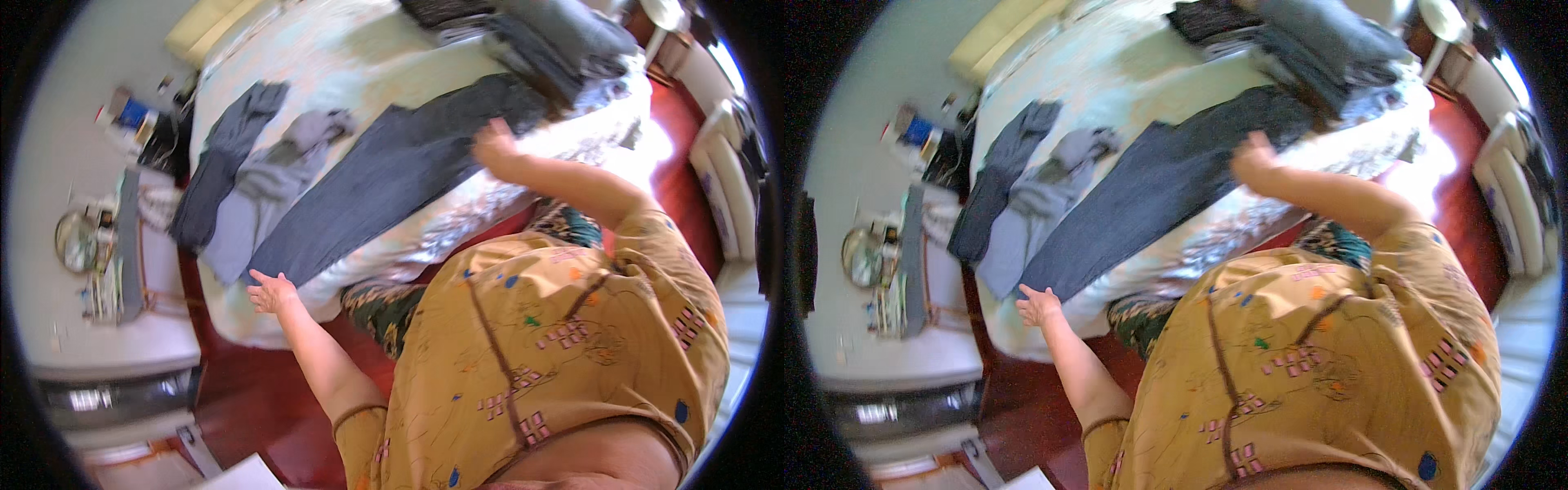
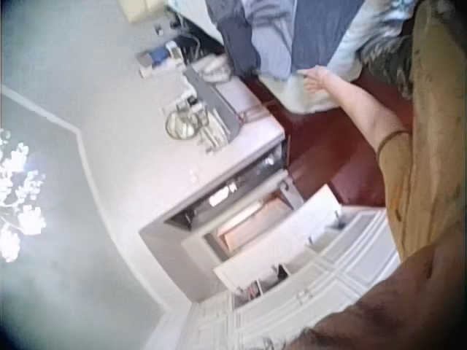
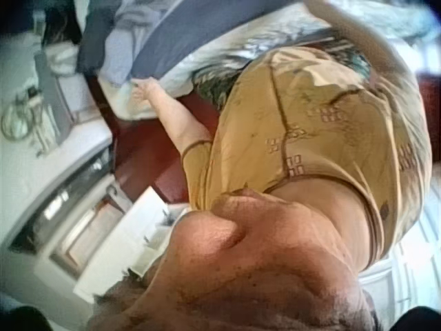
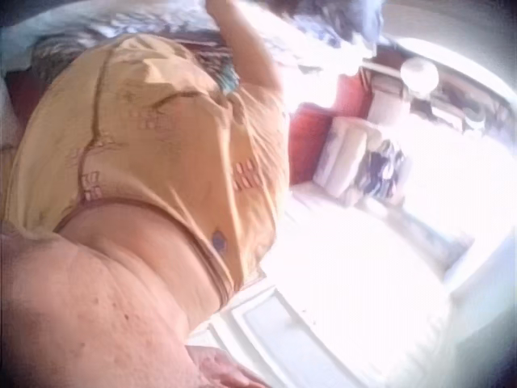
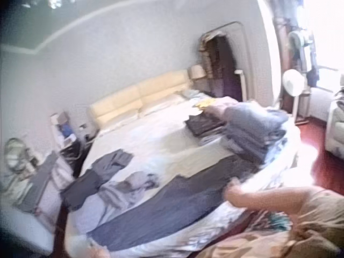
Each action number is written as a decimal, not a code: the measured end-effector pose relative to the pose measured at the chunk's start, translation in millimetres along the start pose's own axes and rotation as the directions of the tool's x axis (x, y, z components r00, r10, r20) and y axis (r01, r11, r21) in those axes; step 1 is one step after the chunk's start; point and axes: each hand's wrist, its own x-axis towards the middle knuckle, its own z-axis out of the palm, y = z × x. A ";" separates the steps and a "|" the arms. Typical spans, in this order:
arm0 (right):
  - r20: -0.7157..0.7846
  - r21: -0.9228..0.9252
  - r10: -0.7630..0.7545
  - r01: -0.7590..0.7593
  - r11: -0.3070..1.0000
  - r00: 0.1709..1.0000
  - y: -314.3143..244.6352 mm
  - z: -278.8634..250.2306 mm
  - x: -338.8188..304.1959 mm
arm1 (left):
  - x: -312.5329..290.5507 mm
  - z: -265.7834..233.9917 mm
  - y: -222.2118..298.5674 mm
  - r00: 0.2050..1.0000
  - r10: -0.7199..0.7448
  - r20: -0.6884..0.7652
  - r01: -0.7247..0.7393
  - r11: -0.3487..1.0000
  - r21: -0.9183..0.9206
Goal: The person folds a grey sweater on a bed and places it onto a stack of folded laundry, then unfolds and begins to fold a pair of dark jeans.
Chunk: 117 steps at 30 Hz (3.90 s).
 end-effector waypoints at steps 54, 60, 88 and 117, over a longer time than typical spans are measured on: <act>0.180 0.964 0.631 -0.008 -0.265 0.754 154.3 82.4 28.6 | -46.2 42.7 394.4 0.643 0.762 0.073 -0.585 0.551 -0.596; 0.636 0.767 0.535 -0.379 -0.517 0.556 166.6 59.0 47.0 | -53.1 57.8 383.7 0.714 0.700 0.020 -0.273 0.304 -0.913; 0.044 0.986 0.852 -0.162 0.047 0.521 164.7 62.7 45.4 | -33.1 74.9 384.3 0.657 0.684 0.315 0.166 0.276 -0.947; -0.241 0.525 0.470 -0.293 0.799 0.849 69.5 62.6 65.2 | -116.7 26.9 362.6 0.605 0.796 0.031 -0.778 0.599 -0.187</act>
